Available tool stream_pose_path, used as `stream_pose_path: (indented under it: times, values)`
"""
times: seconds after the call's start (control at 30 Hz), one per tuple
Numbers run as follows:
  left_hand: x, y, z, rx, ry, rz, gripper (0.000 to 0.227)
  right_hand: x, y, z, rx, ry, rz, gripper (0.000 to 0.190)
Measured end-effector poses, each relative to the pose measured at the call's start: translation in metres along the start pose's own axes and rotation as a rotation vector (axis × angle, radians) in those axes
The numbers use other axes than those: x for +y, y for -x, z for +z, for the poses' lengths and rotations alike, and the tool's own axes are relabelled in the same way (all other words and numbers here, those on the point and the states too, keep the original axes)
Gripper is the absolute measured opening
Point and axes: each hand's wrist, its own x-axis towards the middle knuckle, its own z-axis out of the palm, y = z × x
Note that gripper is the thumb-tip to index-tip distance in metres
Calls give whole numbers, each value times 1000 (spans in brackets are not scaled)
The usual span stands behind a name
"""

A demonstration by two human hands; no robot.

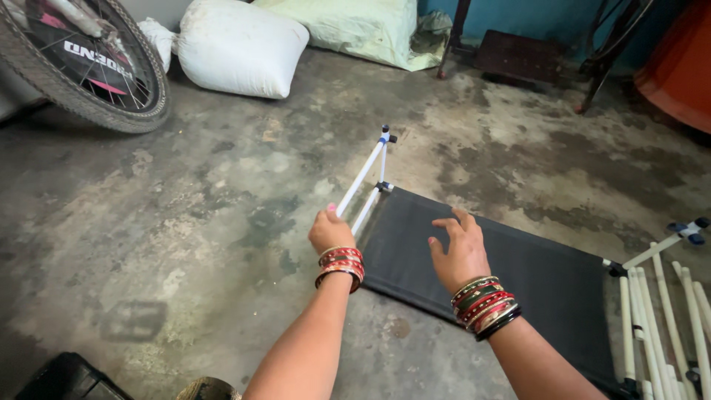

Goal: The person sits on the floor and assembles a folding fabric cot, inserting white tubular frame poles into the fabric sleeves and plastic corner joints, and detaching and reattaching poles on the cot frame. They handle loose poles from a pile beside them and press joints into place by hand.

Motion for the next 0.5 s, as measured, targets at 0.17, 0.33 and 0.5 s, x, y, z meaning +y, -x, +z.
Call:
stream_pose_path:
  times: [0.17, 0.33, 0.5]
  values:
    - [9, -4, 6, -40, 258, -242, 31, -4, -2, -3, -13, 9, -7, 34]
    - [7, 12, -2, 90, 186, 244, 21, 1, 0, -7, -28, 18, 30, 33]
    - [5, 7, -7, -242, 278, -496, 26, 8, 1, -7, -34, 44, 23, 32]
